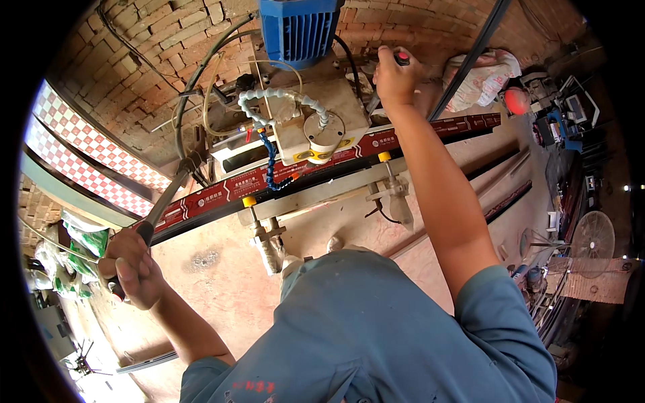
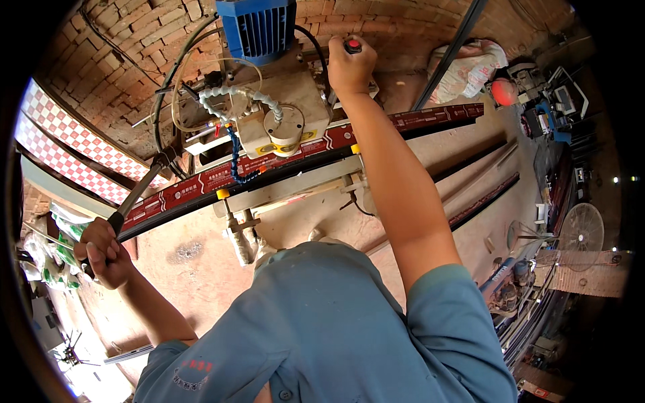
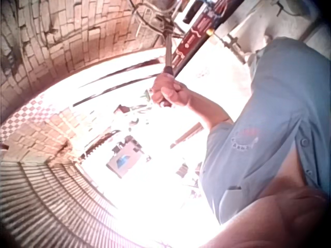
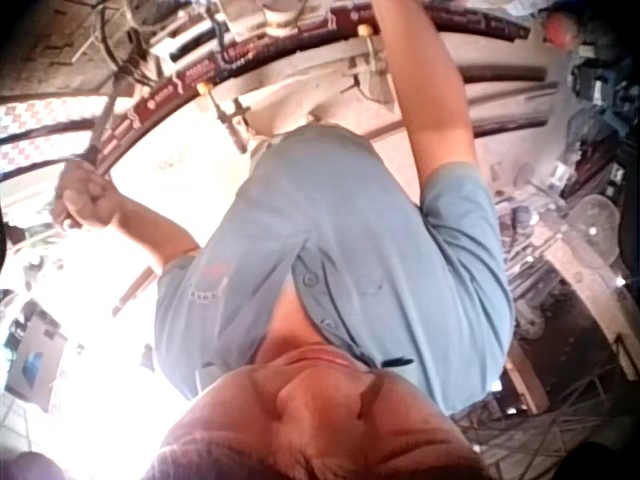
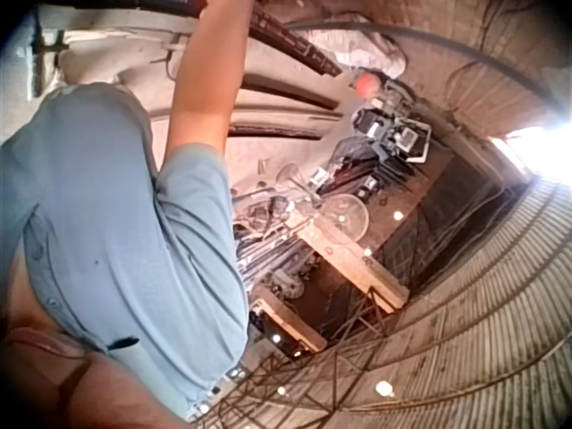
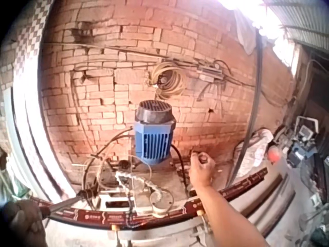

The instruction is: The person positions a long metal profile into a cutting machine, secures it with clamps, and operates the machine to cut the material. They then remove the cut piece and repeat the process with another profile.

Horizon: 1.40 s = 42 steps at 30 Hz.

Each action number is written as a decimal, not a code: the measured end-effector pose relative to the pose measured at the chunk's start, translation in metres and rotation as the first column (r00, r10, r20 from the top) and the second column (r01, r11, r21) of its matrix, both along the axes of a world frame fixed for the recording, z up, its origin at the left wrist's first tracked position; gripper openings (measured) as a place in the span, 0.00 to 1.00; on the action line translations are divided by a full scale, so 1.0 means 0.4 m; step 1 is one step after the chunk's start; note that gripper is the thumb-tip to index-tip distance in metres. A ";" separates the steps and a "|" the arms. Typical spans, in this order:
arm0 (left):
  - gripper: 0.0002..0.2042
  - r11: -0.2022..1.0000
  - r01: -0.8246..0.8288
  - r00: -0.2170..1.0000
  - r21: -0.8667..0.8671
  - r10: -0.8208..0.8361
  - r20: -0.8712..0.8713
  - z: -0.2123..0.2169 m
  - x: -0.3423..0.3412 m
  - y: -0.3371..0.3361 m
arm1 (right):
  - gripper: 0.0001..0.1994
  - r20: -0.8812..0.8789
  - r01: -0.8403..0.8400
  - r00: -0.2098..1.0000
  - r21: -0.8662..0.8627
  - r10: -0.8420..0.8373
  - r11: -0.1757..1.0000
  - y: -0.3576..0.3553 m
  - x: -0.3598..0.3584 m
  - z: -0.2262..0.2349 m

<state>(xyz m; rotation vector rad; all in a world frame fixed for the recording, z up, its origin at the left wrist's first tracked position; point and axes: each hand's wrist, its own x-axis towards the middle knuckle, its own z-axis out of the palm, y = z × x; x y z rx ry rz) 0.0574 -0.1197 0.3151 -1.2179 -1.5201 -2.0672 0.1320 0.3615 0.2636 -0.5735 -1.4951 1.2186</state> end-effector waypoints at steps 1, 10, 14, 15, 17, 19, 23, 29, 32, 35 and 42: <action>0.14 1.000 0.002 1.000 -0.005 -0.002 -0.003 0.001 -0.001 -0.003 | 0.14 -0.003 -0.002 1.000 -0.006 0.002 1.000 -0.005 0.001 0.004; 0.15 0.999 0.030 0.999 0.031 -0.031 0.036 0.000 -0.013 -0.005 | 0.12 -0.022 -0.070 0.997 -0.091 0.069 0.993 -0.015 0.019 0.012; 0.15 0.999 0.041 0.999 0.016 -0.041 0.020 0.008 -0.008 0.003 | 0.12 -0.026 -0.083 0.996 -0.102 0.081 0.991 -0.031 0.019 0.015; 0.14 0.999 0.041 0.999 0.012 -0.041 0.012 0.004 -0.010 0.005 | 0.12 -0.031 -0.086 0.996 -0.102 0.083 0.991 -0.035 0.017 0.017; 0.14 0.998 0.057 0.998 0.021 -0.057 0.014 0.001 -0.014 0.004 | 0.12 -0.039 -0.090 0.995 -0.102 0.086 0.991 -0.046 0.017 0.020; 0.15 0.998 0.064 0.998 0.022 -0.065 0.010 0.008 -0.014 0.008 | 0.13 -0.014 -0.047 0.999 -0.105 0.045 0.993 -0.064 0.011 0.027; 0.14 0.998 0.057 0.998 0.042 -0.058 0.019 0.015 -0.005 0.012 | 0.13 0.007 -0.036 0.999 -0.077 0.036 0.996 -0.061 -0.010 0.018; 0.15 0.997 0.040 0.999 0.064 -0.041 0.011 0.012 -0.005 0.024 | 0.14 -0.058 -0.053 0.997 -0.095 0.048 0.994 -0.057 -0.015 0.027; 0.15 0.996 0.048 0.999 0.069 -0.048 -0.008 0.012 -0.007 0.025 | 0.14 -0.048 -0.045 0.998 -0.043 0.043 0.998 -0.037 -0.011 0.013; 0.14 0.995 0.034 0.999 0.094 -0.035 0.014 -0.008 -0.008 0.006 | 0.14 -0.058 -0.087 0.995 -0.077 0.083 0.993 -0.055 -0.003 0.023; 0.17 0.994 0.012 1.000 0.112 -0.011 -0.016 -0.018 -0.006 0.016 | 0.13 -0.058 -0.065 0.997 -0.094 0.059 0.993 -0.029 0.008 0.025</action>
